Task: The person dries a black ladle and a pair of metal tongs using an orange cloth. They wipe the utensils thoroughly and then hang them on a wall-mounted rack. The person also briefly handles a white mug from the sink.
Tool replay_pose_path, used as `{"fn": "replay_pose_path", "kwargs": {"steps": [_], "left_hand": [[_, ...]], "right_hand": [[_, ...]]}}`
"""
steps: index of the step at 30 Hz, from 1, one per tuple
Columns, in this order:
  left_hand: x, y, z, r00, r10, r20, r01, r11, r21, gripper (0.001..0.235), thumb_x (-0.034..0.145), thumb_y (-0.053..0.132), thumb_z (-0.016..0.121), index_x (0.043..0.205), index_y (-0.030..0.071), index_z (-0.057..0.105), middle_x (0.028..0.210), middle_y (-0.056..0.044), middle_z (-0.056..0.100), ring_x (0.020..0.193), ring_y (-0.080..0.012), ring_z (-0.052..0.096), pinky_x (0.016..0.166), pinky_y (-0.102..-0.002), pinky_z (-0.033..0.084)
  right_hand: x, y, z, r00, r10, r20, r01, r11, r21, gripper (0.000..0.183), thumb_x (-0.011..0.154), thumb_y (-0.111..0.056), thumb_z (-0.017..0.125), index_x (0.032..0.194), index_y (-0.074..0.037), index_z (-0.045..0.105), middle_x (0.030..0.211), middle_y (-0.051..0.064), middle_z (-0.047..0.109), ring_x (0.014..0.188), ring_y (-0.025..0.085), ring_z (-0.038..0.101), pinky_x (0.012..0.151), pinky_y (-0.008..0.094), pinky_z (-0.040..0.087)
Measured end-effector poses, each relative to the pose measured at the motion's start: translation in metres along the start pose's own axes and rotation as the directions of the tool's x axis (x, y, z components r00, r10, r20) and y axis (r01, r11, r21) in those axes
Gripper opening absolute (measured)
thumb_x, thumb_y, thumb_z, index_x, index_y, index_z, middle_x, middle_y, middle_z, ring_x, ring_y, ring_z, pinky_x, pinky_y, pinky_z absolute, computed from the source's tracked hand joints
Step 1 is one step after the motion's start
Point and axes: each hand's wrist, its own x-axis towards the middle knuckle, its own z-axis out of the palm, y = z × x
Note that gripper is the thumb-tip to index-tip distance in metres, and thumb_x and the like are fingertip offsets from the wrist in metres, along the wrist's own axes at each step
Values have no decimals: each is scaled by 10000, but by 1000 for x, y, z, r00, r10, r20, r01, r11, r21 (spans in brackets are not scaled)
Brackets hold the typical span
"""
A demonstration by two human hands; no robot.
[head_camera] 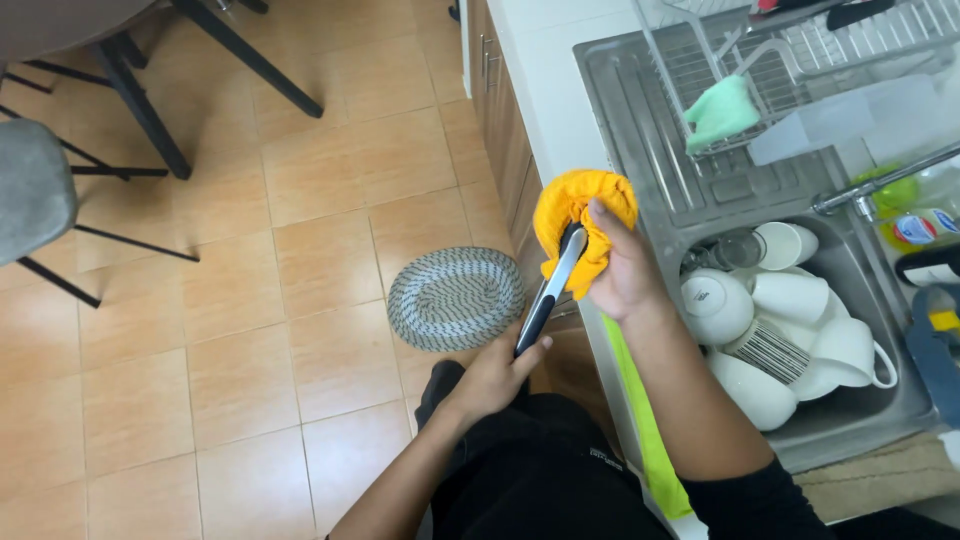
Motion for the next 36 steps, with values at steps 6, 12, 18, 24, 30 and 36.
{"fn": "replay_pose_path", "kwargs": {"steps": [6, 12, 18, 24, 30, 36], "left_hand": [[-1, 14, 12, 999, -29, 20, 30, 998, -54, 459, 996, 401, 611, 1205, -3, 551, 784, -55, 542, 745, -150, 529, 747, -317, 503], [-1, 24, 21, 998, 60, -32, -65, 984, -167, 367, 998, 348, 614, 1220, 57, 582, 802, 18, 502, 737, -93, 474, 686, -268, 447], [-20, -15, 13, 981, -179, -81, 167, 977, -134, 250, 1002, 369, 603, 962, 123, 582, 680, 69, 457, 597, -47, 450, 541, -251, 414], [-4, -29, -1, 988, -133, -84, 65, 831, -553, 293, 1009, 388, 617, 909, 157, 466, 659, 65, 400, 524, -59, 352, 442, -244, 308], [11, -24, 34, 993, -106, 59, 121, 907, -404, 478, 1075, 504, 517, 885, 68, 480, 650, 13, 472, 473, -60, 411, 413, -222, 350], [-8, 40, 24, 967, -245, -72, 199, 900, -388, 270, 967, 418, 554, 1072, 169, 558, 664, 33, 515, 427, -78, 426, 372, -239, 350]], "right_hand": [[13, 3, -26, 988, 122, 89, -141, 959, 248, 262, 1077, -393, 643, 1057, -133, 617, 890, 34, 624, 709, 187, 586, 569, 339, 469], [19, -33, 6, 955, 133, 265, -138, 990, -1, 356, 1015, -487, 631, 980, -134, 596, 834, 54, 598, 622, 193, 530, 525, 326, 413], [64, -156, -68, 886, -463, -7, 461, 884, -78, 469, 1096, -532, 611, 1035, -84, 489, 826, 30, 457, 589, 136, 449, 544, 269, 362], [36, -128, -12, 965, -160, 210, 220, 927, -305, 629, 1037, -505, 626, 1494, -97, 487, 1373, 78, 597, 1289, 264, 596, 1102, 481, 504], [26, 4, 20, 996, 39, 84, -18, 973, -231, 409, 950, -341, 653, 1274, -117, 545, 1073, 89, 640, 1001, 207, 662, 848, 410, 596], [44, 11, 3, 985, 93, -145, -107, 990, -94, 362, 939, -452, 707, 964, -107, 601, 757, 54, 624, 585, 160, 614, 473, 304, 488]]}}
